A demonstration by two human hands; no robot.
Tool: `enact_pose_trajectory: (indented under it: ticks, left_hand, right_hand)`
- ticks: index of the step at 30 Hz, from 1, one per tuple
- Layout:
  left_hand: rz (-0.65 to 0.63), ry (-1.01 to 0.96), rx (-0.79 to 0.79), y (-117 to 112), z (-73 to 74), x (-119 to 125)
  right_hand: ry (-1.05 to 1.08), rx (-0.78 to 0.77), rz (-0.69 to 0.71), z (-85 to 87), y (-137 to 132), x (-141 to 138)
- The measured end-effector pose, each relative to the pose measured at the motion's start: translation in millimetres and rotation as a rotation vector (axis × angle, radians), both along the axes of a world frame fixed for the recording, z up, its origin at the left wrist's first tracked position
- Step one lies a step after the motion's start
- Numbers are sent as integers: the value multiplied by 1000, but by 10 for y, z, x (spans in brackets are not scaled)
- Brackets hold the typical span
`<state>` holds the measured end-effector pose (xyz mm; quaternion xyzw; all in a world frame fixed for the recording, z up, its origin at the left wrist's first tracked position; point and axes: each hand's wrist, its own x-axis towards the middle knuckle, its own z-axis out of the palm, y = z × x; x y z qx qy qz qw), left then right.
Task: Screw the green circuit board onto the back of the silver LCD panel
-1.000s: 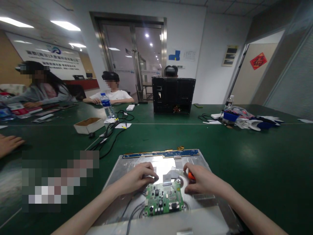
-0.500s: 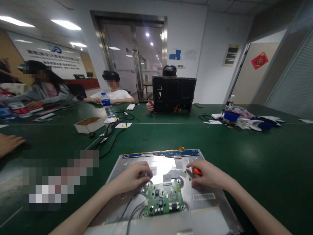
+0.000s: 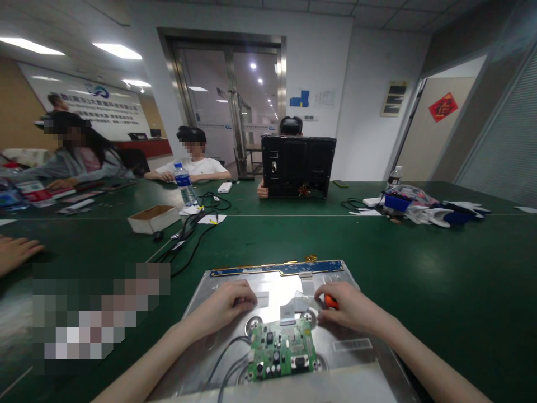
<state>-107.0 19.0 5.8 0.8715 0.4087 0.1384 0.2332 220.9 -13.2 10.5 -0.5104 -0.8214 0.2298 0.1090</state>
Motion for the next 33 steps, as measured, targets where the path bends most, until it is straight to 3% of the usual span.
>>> enact_pose_trajectory:
  ticks: [9,29,33]
  left_hand:
    - [-1,-45,34,-4,-38,15]
    - [-15,-73,75,-3,-82,-15]
    - [-5,-79,94,-2,-110,-20]
  right_hand:
    - [-31,15,-37,-80,88,-48]
    - [-72,8,31,-23,212,-91]
    - [-77,33,49,5,254,-206]
